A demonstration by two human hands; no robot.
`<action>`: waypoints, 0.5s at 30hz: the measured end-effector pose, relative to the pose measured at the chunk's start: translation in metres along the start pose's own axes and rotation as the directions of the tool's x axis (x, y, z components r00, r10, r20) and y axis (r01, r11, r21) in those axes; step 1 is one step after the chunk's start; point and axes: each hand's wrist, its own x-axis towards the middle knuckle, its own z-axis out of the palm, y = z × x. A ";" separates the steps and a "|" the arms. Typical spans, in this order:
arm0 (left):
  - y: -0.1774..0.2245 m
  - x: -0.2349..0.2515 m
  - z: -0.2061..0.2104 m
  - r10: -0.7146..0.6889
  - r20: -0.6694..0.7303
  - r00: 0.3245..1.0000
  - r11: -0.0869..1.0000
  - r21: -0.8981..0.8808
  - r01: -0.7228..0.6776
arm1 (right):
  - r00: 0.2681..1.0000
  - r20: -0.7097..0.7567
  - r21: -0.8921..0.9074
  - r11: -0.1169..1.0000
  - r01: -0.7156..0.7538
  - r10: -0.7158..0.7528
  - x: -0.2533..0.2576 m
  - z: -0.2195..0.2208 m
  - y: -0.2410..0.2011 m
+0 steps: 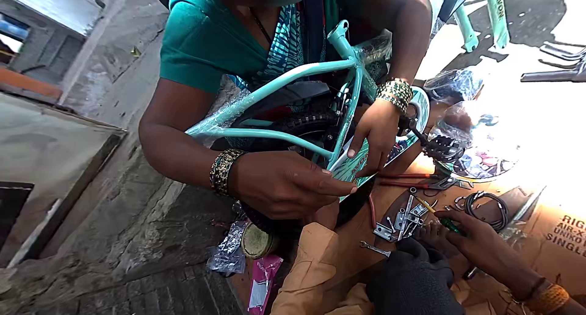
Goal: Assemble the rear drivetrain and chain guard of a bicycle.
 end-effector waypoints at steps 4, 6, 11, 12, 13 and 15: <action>-0.013 0.010 0.017 -0.137 -0.174 0.975 0.989 -0.088 0.123 | 1.000 -0.004 -0.025 1.000 0.011 -0.011 -0.005 0.001 -0.002; -0.032 0.025 0.045 -0.162 -0.309 0.937 0.979 -0.168 0.114 | 1.000 -0.016 -0.030 0.999 0.021 -0.021 -0.008 0.002 -0.002; -0.052 0.050 0.102 -0.173 -0.673 0.719 0.981 -0.182 0.066 | 0.997 -0.059 -0.032 0.999 0.037 -0.039 -0.008 0.003 0.003; -0.051 0.048 0.097 -0.180 -0.651 0.738 0.980 -0.186 0.075 | 0.997 -0.066 -0.032 0.998 0.047 -0.049 -0.008 0.003 0.004; -0.052 0.048 0.093 -0.184 -0.631 0.754 0.978 -0.192 0.078 | 0.996 -0.073 -0.036 0.998 0.057 -0.059 -0.008 0.002 0.004; -0.055 0.048 0.086 -0.191 -0.587 0.787 0.972 -0.223 0.070 | 0.994 -0.082 -0.036 0.997 0.068 -0.071 -0.008 0.000 0.003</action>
